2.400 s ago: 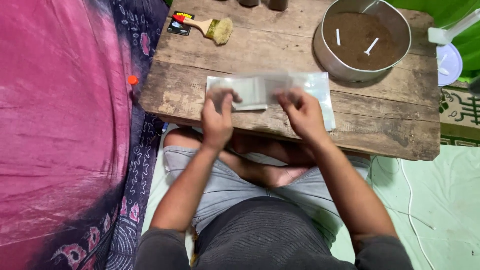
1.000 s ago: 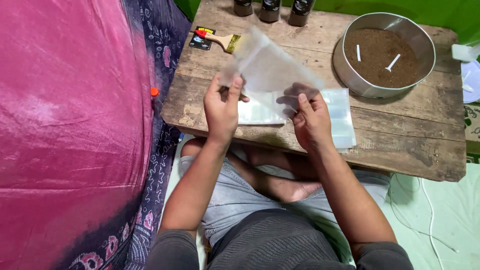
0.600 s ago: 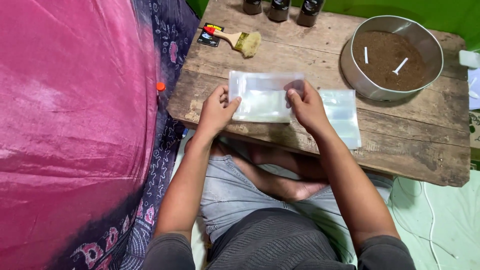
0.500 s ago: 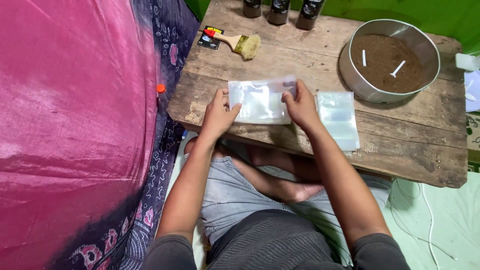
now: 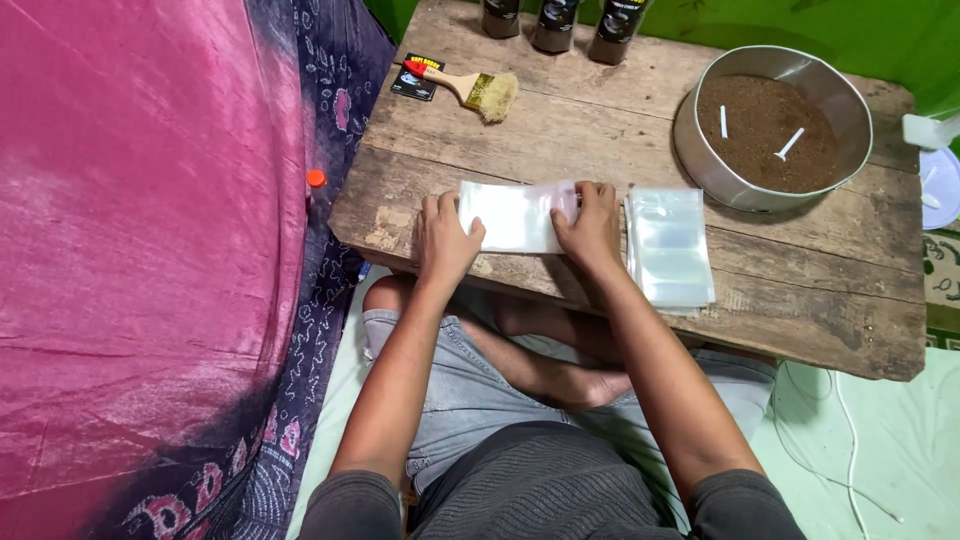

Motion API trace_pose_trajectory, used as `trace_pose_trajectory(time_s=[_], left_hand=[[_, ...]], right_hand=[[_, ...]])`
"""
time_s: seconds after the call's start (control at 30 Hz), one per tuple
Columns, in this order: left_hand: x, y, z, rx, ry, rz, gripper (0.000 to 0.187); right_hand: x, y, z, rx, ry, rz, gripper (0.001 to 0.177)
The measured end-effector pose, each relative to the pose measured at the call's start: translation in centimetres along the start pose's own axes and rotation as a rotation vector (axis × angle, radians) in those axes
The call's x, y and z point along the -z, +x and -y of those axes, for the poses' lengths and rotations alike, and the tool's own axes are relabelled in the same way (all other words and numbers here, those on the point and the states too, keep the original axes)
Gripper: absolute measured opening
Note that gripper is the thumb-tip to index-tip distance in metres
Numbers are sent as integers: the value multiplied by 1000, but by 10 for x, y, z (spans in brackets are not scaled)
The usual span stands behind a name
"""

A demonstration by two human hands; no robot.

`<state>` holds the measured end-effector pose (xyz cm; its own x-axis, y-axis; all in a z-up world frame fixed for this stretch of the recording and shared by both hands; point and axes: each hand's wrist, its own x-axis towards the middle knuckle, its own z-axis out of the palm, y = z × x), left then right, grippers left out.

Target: Sorting and stacking clear plastic pouches of various sizes on a wooden table.

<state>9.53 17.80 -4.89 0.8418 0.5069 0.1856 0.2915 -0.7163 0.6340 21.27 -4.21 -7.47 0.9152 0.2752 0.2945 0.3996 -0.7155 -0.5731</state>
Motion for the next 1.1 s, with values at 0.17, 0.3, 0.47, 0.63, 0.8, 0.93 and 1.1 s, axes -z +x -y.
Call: trace_pose_trajectory(time_s=[0.17, 0.3, 0.47, 0.63, 0.8, 0.93, 1.1], left_hand=[[-7, 0, 1, -16, -85, 35, 55], [-9, 3, 7, 22, -162, 87, 63], [-10, 3, 12, 103, -233, 153, 70], [-6, 4, 18, 101, -396, 185, 62], [13, -26, -24, 14, -588, -45, 49], [-19, -35, -14, -54, -696, -137, 54], [-52, -31, 10, 59, -458, 15, 73]], right_hand=[[17, -2, 19, -129, 130, 143, 61], [22, -6, 29, -388, 513, 111, 88], [18, -9, 15, -440, 840, 188, 86], [26, -16, 20, -406, 1021, 166, 43], [50, -31, 52, 52, 898, 65, 39], [25, -40, 34, 212, 901, -10, 44], [-2, -47, 21, -64, 730, -58, 49]])
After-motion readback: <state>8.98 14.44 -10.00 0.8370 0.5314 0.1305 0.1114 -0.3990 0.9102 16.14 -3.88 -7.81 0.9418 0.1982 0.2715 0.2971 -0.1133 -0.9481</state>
